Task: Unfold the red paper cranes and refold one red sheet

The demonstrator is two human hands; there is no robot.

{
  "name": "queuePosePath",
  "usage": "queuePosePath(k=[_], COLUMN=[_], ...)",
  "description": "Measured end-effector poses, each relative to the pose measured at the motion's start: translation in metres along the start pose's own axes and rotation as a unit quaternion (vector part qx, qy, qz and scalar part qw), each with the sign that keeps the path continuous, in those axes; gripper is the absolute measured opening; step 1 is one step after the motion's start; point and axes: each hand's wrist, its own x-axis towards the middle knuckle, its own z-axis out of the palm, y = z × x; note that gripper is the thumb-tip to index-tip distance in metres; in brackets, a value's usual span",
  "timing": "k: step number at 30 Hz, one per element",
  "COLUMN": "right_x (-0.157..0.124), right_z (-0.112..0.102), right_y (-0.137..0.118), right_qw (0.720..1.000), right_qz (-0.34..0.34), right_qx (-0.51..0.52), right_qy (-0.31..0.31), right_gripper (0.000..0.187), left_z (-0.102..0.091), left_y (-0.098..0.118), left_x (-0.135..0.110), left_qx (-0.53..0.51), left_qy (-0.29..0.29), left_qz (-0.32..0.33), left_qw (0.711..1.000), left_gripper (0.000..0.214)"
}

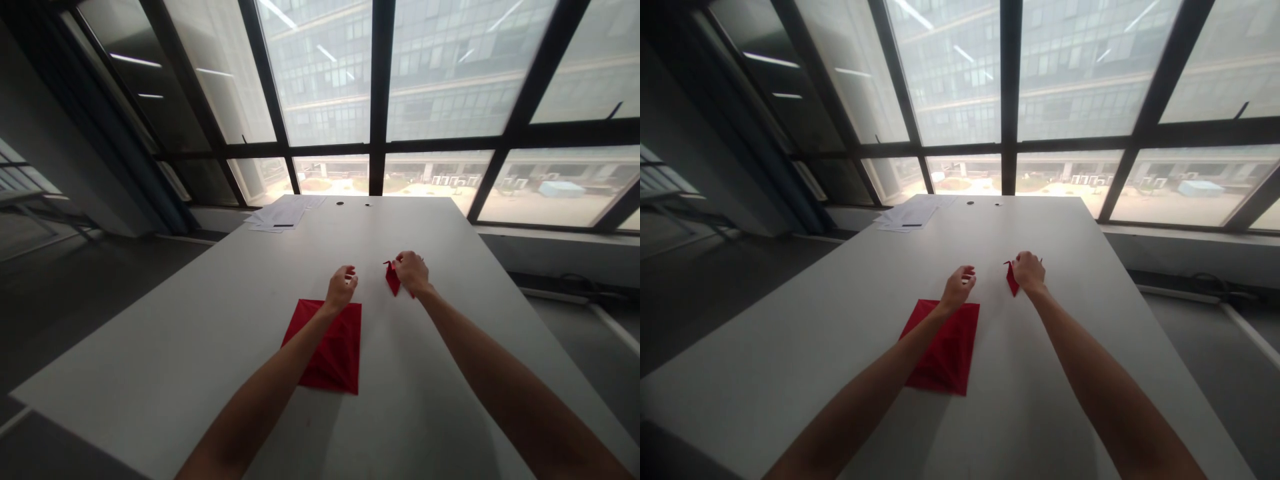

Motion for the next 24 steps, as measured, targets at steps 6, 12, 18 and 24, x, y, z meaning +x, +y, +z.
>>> queuePosePath(k=[6, 12, 18, 24], right_x=[-0.022, -0.039, -0.048, -0.066], right_z=[0.008, 0.023, 0.024, 0.013], right_y=[-0.011, -0.006, -0.001, 0.011], right_qw=[0.989, 0.973, 0.952, 0.910], right_qz=[-0.101, -0.077, -0.030, -0.023], right_qx=[0.095, 0.217, 0.303, 0.408], right_qy=[-0.045, 0.010, 0.025, 0.062], right_gripper=[0.009, 0.023, 0.036, 0.038], left_z=[0.043, 0.033, 0.033, 0.032], left_y=[0.005, 0.003, 0.011, 0.018], left_x=[0.007, -0.001, -0.009, -0.017], left_qx=[-0.063, -0.052, -0.021, -0.161], left_qy=[-0.051, -0.067, -0.007, -0.006], left_qz=[0.032, 0.164, 0.190, 0.092], left_qw=[0.996, 0.983, 0.982, 0.983], left_gripper=[0.052, 0.043, 0.011, 0.014])
